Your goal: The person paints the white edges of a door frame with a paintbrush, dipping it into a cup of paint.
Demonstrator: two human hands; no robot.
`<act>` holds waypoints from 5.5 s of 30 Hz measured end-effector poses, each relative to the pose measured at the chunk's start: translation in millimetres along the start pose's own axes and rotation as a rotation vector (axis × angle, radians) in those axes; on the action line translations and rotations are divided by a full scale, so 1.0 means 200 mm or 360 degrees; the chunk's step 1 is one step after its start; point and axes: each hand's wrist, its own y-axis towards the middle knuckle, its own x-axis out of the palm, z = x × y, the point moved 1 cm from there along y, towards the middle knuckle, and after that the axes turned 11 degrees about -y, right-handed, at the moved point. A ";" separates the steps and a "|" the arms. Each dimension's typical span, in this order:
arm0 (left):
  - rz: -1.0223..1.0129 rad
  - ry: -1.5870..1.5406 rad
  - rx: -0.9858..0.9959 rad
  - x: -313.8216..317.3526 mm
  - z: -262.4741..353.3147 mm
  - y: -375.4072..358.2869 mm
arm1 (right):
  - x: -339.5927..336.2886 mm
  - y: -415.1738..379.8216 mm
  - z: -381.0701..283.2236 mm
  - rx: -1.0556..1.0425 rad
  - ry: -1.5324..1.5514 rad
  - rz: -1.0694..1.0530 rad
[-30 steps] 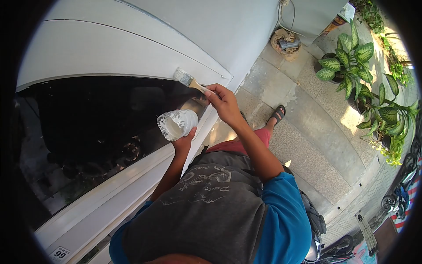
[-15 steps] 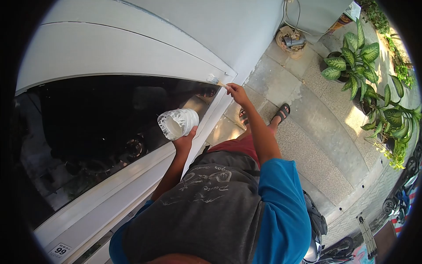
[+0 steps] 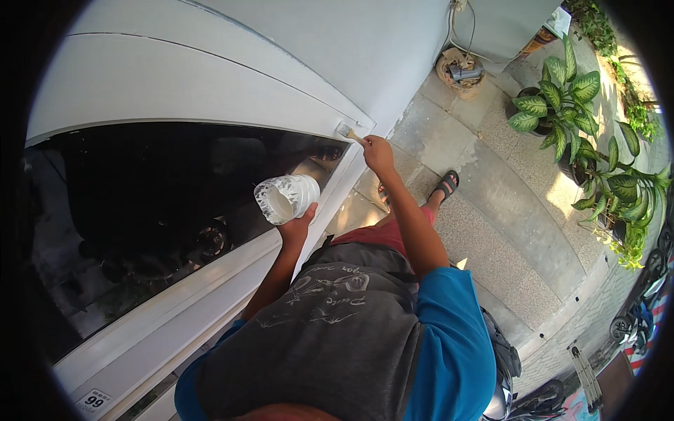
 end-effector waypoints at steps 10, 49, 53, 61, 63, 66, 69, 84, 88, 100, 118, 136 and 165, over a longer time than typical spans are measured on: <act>0.0014 0.0022 0.0024 -0.01 -0.03 0.01 | 0.00 0.01 0.07 -0.0477 0.0831 -0.0023; 0.0014 0.0019 -0.0028 -0.04 -0.05 -0.02 | 0.08 0.00 0.09 -0.0148 -0.0150 0.0281; 0.0008 0.0071 0.0017 -0.04 -0.05 -0.01 | -0.34 -0.41 -0.45 -0.0317 0.0779 0.0095; -0.0006 -0.0020 -0.0028 -0.03 -0.03 0.00 | 0.14 0.03 0.15 -0.0405 0.0753 0.0146; -0.0005 0.0000 -0.0024 -0.04 -0.05 0.00 | 0.25 0.10 0.38 -0.0233 0.0568 0.0132; -0.0021 0.0025 -0.0009 -0.04 -0.05 -0.02 | 0.29 0.11 0.50 0.0087 -0.0175 0.0277; -0.0037 0.0036 -0.0028 -0.04 -0.06 -0.03 | 0.19 0.03 0.24 -0.0088 -0.0139 0.0307; 0.0003 0.0030 0.0013 -0.02 -0.04 -0.01 | 0.21 0.06 0.36 -0.0260 0.0443 0.0117; -0.0012 -0.0037 0.0025 0.01 0.01 0.01 | 0.25 0.07 0.44 -0.0076 -0.0180 0.0306; -0.0084 0.0091 0.0029 -0.03 -0.02 -0.02 | -0.08 -0.16 -0.18 -0.0555 0.0960 0.0192; 0.0016 0.0064 0.0049 -0.03 -0.02 -0.02 | -0.28 -0.30 -0.37 -0.0377 0.0892 0.0154; 0.0018 0.0090 0.0031 -0.02 -0.02 -0.05 | -0.10 -0.05 -0.08 -0.0084 -0.0087 0.0393; 0.0045 0.0009 0.0045 0.01 -0.03 -0.05 | -0.39 -0.41 -0.60 -0.0759 0.1050 0.0364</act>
